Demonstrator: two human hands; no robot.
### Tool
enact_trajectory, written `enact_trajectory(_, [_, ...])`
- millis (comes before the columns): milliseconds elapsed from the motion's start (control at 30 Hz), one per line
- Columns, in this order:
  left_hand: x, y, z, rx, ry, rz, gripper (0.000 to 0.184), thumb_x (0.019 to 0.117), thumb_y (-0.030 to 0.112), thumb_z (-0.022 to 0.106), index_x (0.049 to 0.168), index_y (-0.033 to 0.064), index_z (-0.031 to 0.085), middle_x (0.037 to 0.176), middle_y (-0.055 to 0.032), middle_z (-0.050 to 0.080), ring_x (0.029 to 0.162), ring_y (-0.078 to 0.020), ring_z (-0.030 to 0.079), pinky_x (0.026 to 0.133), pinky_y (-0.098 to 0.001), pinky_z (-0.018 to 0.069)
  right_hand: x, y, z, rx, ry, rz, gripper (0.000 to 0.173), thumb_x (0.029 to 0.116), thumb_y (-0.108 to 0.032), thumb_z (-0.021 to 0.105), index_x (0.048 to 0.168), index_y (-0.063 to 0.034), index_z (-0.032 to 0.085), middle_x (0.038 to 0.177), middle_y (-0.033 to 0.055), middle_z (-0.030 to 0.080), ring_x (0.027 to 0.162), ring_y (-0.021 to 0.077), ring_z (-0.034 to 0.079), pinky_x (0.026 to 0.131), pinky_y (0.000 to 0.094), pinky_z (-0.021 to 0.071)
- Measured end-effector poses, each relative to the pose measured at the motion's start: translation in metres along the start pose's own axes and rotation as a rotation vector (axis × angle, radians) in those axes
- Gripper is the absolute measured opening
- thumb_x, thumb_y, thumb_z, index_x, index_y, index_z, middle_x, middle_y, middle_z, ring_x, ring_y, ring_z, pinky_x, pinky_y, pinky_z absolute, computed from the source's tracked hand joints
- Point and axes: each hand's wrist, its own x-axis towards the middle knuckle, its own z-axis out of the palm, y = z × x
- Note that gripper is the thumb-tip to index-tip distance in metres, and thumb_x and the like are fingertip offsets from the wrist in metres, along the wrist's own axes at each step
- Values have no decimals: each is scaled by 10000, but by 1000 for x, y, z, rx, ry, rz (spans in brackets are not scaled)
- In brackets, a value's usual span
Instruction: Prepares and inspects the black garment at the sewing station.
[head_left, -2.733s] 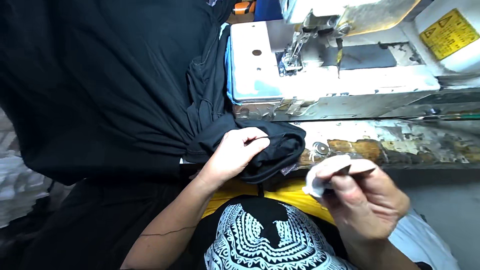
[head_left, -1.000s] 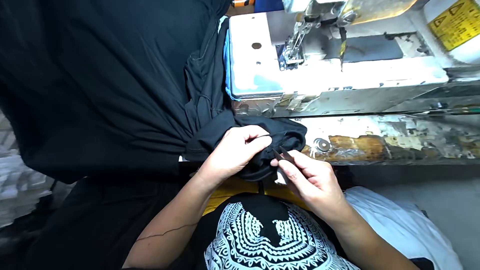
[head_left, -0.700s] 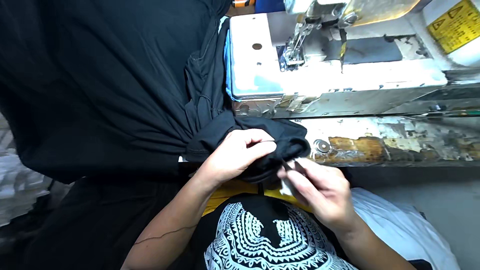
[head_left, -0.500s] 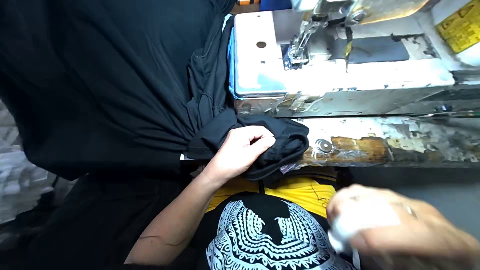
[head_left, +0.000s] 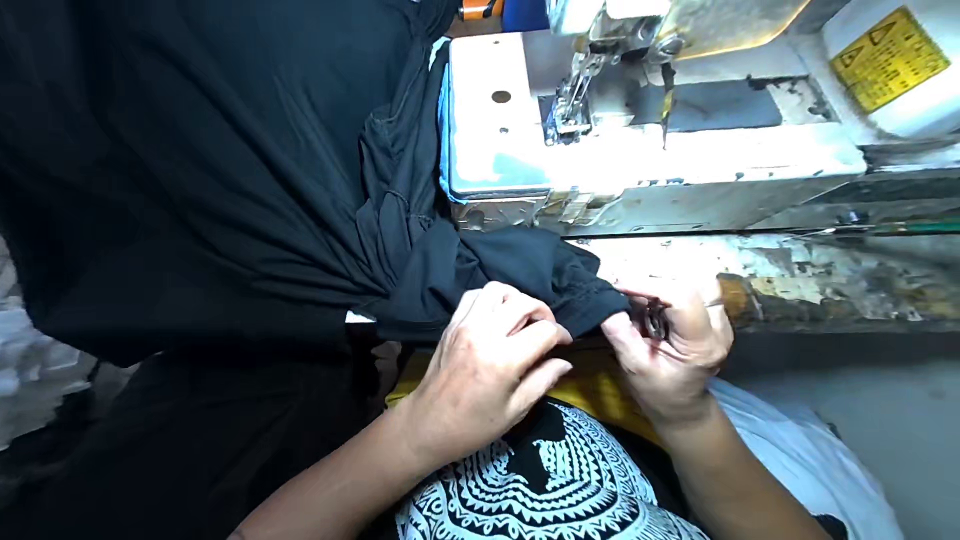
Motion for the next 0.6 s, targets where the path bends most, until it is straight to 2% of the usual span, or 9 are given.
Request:
enact_trajectory(67, [1, -2, 8, -138, 81, -35, 194, 992, 224, 639, 968, 86, 774, 982, -24, 733, 1026, -129, 650, 922, -293, 495, -11, 1, 0, 53, 45, 51, 233, 1013, -282, 621, 1052, -55, 584, 950, 15, 613, 901, -47, 586, 840, 106, 475])
enact_trajectory(167, [16, 1, 12, -202, 229, -50, 132, 952, 126, 670, 955, 42, 771, 958, -44, 731, 968, -104, 665, 857, -261, 531, -12, -2, -1, 99, 80, 77, 225, 1025, -302, 604, 1068, -90, 540, 919, -55, 610, 869, -106, 573, 803, 72, 474])
enact_trajectory(367, [34, 7, 18, -94, 320, 58, 121, 917, 124, 711, 978, 48, 784, 963, -61, 711, 942, -118, 638, 809, -251, 495, -14, -6, -3, 76, 86, 92, 225, 984, -269, 655, 1030, -68, 566, 873, -10, 621, 837, -66, 589, 799, 86, 486])
enact_trajectory(467, [38, 8, 17, -2, 277, 76, 111, 912, 130, 703, 933, 72, 795, 910, -49, 709, 888, -130, 626, 767, -267, 468, -13, -7, -4, 25, 88, 52, 226, 974, -253, 664, 1012, -53, 566, 854, 36, 610, 804, -18, 586, 774, 101, 472])
enact_trajectory(600, [45, 8, 15, 25, 198, 116, 123, 902, 104, 654, 841, 69, 755, 824, -43, 683, 821, -150, 614, 726, -297, 443, -11, -6, -8, -24, 74, -11, 232, 980, -269, 656, 1009, -58, 562, 871, 51, 598, 821, -1, 581, 793, 100, 457])
